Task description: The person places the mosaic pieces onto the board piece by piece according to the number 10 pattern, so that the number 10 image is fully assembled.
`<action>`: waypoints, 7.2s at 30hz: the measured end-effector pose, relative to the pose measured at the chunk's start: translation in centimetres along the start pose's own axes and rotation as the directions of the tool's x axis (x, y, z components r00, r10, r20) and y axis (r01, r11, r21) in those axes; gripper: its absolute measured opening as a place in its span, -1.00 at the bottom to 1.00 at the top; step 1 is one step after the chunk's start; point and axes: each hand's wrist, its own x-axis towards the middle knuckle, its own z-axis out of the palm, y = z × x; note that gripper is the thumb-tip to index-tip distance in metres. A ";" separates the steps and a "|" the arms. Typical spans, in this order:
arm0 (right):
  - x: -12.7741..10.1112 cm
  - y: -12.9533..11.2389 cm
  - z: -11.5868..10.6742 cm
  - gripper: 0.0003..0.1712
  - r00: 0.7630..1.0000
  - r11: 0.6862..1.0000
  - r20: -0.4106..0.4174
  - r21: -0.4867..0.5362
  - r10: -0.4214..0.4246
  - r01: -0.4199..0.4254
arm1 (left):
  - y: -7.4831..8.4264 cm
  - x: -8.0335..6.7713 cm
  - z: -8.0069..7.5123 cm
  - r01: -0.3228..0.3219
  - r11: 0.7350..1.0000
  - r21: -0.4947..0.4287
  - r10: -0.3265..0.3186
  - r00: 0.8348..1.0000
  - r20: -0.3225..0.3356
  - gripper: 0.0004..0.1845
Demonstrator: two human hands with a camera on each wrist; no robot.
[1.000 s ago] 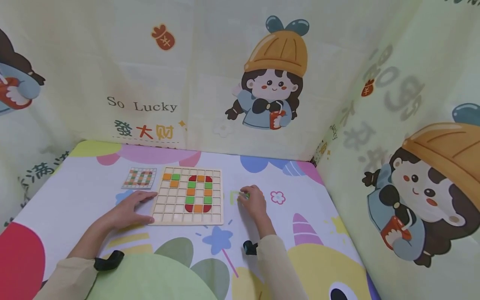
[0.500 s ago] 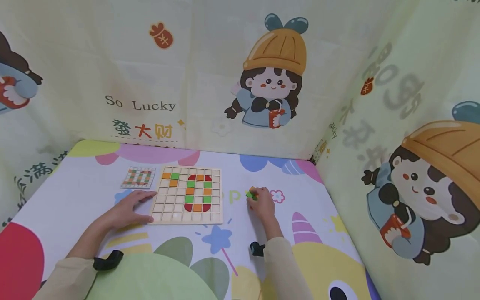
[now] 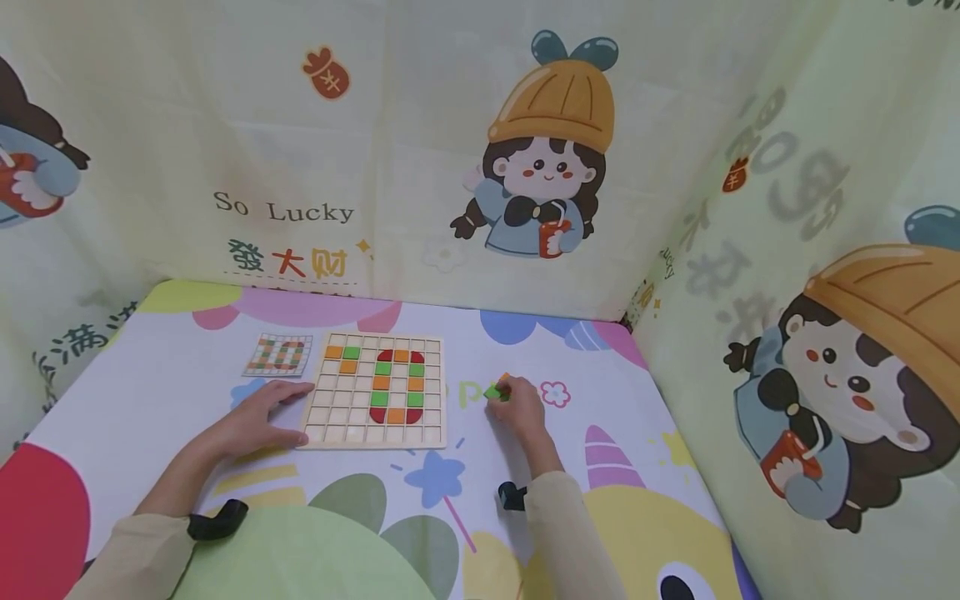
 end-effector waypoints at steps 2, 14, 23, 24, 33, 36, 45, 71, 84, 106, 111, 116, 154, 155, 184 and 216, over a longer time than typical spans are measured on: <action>0.0 -0.2 0.1 -0.70 1.000 1.000 -0.003 0.009 -0.005 0.005 | -0.1 0.0 0.0 0.003 1.000 0.000 -0.003 1.000 0.001 -0.09; 0.2 -2.9 1.3 -0.69 0.996 0.992 -0.014 0.083 -0.093 0.094 | -0.1 0.1 0.0 0.016 1.000 0.004 -0.016 1.000 0.002 -0.09; 0.4 -6.3 3.3 -0.70 0.995 0.991 0.041 0.097 -0.095 0.091 | -0.2 0.0 0.0 0.025 1.000 0.001 -0.025 1.000 0.000 -0.09; 0.4 -6.7 3.5 -0.71 0.993 0.990 0.047 0.092 -0.109 0.104 | -0.2 0.0 0.1 0.024 1.000 0.003 -0.024 1.000 -0.003 -0.09; 0.3 -10.0 5.1 -0.72 0.974 0.977 0.104 0.097 -0.199 0.189 | -0.3 0.1 0.1 0.028 1.000 0.002 -0.028 1.000 -0.003 -0.09; 0.2 -11.1 5.6 -0.71 0.968 0.974 0.124 0.091 -0.219 0.209 | -0.3 0.1 0.0 0.031 1.000 0.000 -0.031 1.000 -0.001 -0.10; -0.1 -13.5 7.4 -0.73 0.956 0.968 0.168 0.105 -0.242 0.227 | -0.2 0.1 0.0 0.025 1.000 0.005 -0.025 1.000 0.000 -0.10; -0.4 -16.7 10.1 -0.70 0.917 0.939 0.209 0.019 -0.340 0.344 | -0.2 0.0 0.3 0.025 1.000 0.003 -0.025 1.000 -0.003 -0.11; 0.0 -17.8 10.3 -0.72 0.912 0.939 0.224 0.057 -0.344 0.340 | 0.0 -0.1 0.0 0.035 0.999 0.000 -0.035 0.999 -0.004 -0.12; 0.2 -19.5 10.6 -0.84 0.932 0.957 0.220 0.027 -0.289 0.290 | 0.3 0.0 -0.1 0.023 1.000 0.007 -0.023 1.000 -0.006 -0.11; 0.1 -19.4 10.5 -0.81 0.930 0.956 0.225 0.042 -0.292 0.290 | 0.2 0.0 -0.1 0.031 0.999 0.009 -0.031 1.000 -0.006 -0.12; 0.2 -18.8 10.2 -0.79 0.926 0.950 0.213 0.069 -0.312 0.305 | 0.2 -0.1 -0.1 0.021 1.000 0.013 -0.021 1.000 -0.008 -0.11; 1.7 -3.5 0.9 -0.77 0.986 0.985 -0.028 0.055 -0.163 0.164 | -0.1 -0.2 -0.2 -0.002 1.000 0.013 0.002 1.000 -0.019 -0.11; 1.7 -3.0 0.5 -0.76 0.986 0.985 -0.030 0.055 -0.161 0.163 | 0.0 -0.2 -0.2 -0.002 1.000 0.013 0.002 1.000 -0.018 -0.11; 2.5 1.8 -2.1 -0.69 0.999 0.997 0.024 -0.063 0.037 -0.036 | 0.4 0.0 -0.3 0.010 1.000 0.005 -0.010 1.000 -0.006 -0.10; 0.8 -6.1 3.4 -0.72 0.995 0.989 0.031 0.113 -0.099 0.095 | -0.1 -0.3 -0.2 0.013 1.000 -0.005 -0.013 1.000 0.004 -0.09</action>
